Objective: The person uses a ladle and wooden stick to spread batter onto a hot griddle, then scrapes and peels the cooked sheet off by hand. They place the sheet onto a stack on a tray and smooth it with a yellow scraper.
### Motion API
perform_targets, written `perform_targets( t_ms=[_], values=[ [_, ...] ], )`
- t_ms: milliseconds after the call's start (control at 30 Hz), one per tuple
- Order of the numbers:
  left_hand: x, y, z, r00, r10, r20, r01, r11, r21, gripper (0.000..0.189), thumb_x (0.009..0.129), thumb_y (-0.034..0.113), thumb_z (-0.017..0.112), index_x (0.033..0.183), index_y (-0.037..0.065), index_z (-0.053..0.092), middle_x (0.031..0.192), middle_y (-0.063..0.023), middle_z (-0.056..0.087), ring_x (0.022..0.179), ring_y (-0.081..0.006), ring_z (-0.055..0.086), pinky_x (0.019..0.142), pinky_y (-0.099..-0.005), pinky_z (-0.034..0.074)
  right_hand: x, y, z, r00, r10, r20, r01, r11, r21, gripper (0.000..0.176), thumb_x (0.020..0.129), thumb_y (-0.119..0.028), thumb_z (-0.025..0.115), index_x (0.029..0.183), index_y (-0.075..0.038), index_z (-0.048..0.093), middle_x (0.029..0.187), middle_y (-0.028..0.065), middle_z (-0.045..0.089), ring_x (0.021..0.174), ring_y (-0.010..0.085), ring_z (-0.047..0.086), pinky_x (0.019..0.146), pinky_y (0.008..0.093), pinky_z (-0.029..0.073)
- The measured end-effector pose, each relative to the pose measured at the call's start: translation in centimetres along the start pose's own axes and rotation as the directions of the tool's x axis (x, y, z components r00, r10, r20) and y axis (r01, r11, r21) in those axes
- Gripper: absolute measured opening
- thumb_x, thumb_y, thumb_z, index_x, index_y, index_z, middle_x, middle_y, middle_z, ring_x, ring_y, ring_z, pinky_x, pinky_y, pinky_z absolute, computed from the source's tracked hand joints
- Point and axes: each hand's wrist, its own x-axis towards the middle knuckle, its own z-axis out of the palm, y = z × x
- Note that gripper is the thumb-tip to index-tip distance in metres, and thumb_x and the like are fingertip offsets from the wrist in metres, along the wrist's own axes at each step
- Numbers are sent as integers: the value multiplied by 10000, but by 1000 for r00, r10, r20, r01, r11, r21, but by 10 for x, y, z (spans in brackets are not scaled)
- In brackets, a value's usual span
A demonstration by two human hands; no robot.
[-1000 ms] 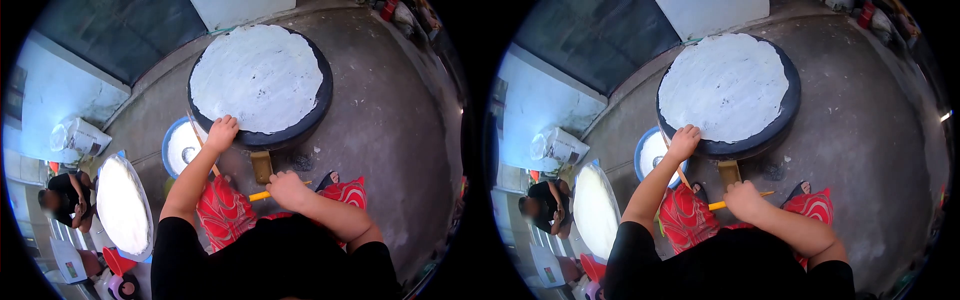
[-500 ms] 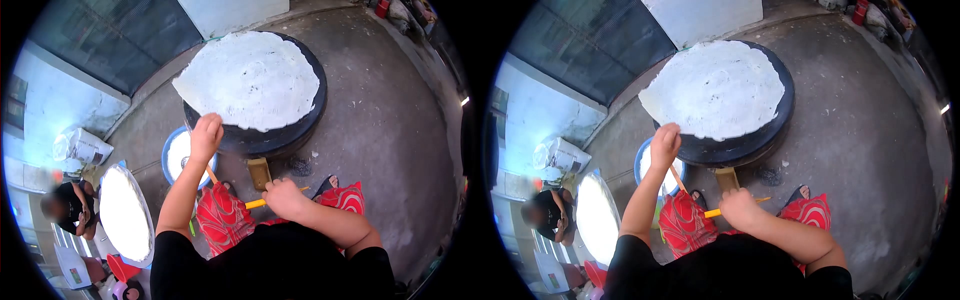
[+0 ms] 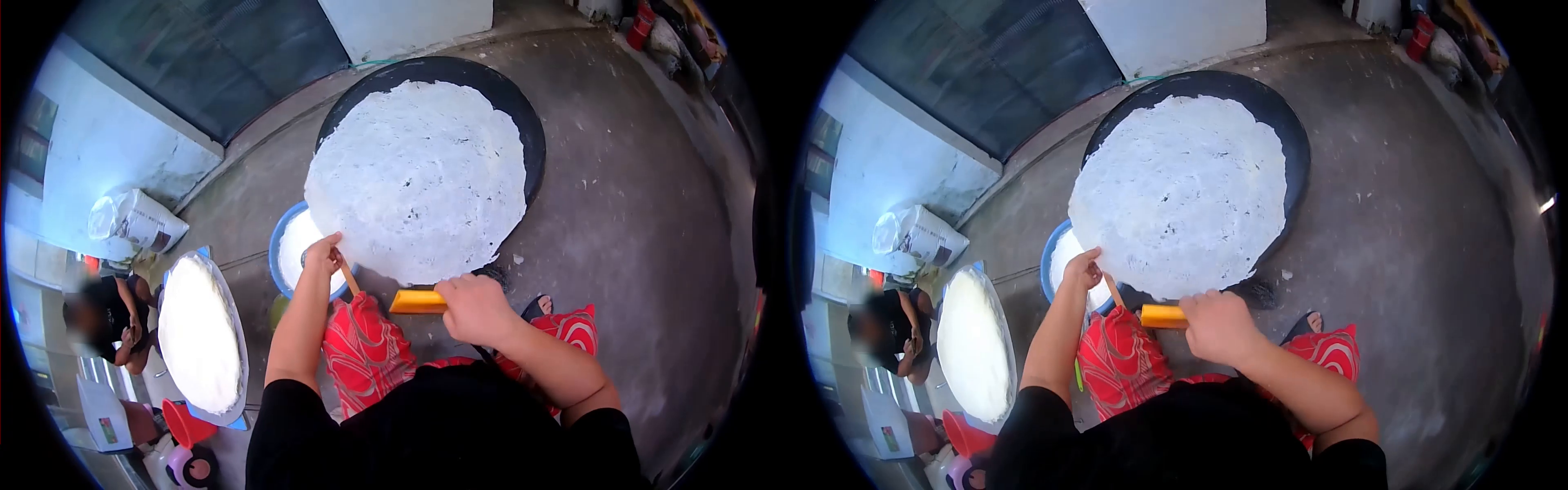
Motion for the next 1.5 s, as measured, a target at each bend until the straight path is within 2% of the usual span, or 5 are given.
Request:
perform_targets(
  t_ms=[200, 600, 933, 1100, 1500],
  values=[
    [-36, 100, -2, 338, 934, 118, -711, 172, 682, 116, 722, 91, 607, 786, -4, 599, 653, -12, 568, 552, -84, 466, 482, -270, 392, 21, 14, -14, 969, 223, -101, -195, 953, 231, 229, 770, -236, 501, 857, -42, 586, 809, 130, 608, 643, 320, 582, 603, 395, 463],
    [-320, 197, -117, -245, 838, 488, -827, -443, 346, 49, 755, -20, 577, 768, -42, 535, 687, -24, 467, 626, -91, 428, 579, -212, 364, 191, -10, -101, 735, 167, -657, -45, 979, 198, 809, 655, -270, 712, 1314, -96, 276, 1181, 175, 494, 1016, 341, 516, 856, 353, 418],
    [-233, 216, -303, -31, 998, 60, -658, -66, 750, 141, 761, 81, 573, 873, 4, 611, 731, -42, 595, 660, -132, 526, 618, -244, 419, 314, -117, -92, 957, -185, -225, 231, 952, 202, 178, 768, -186, 627, 888, -55, 621, 753, 21, 619, 671, 124, 516, 645, 249, 422],
    [-243, 225, -415, -44, 989, -139, -821, 43, 569, 204, 757, 69, 556, 937, 3, 627, 804, -37, 625, 677, -123, 547, 649, -227, 435, 320, -235, -100, 585, -556, -591, 581, 795, -172, 123, 770, -181, 599, 847, -87, 623, 807, 107, 621, 699, 257, 590, 639, 316, 458],
    [-248, -101, -462, -218, 917, -333, -407, 224, 885, 282, 708, -106, 486, 941, 9, 596, 1020, -130, 594, 1063, -261, 515, 916, -339, 375, 262, -286, 95, 710, -642, -289, 704, 652, 282, 277, 749, -107, 592, 1024, -133, 578, 1015, 83, 591, 874, 251, 582, 711, 312, 481]
  ],
)
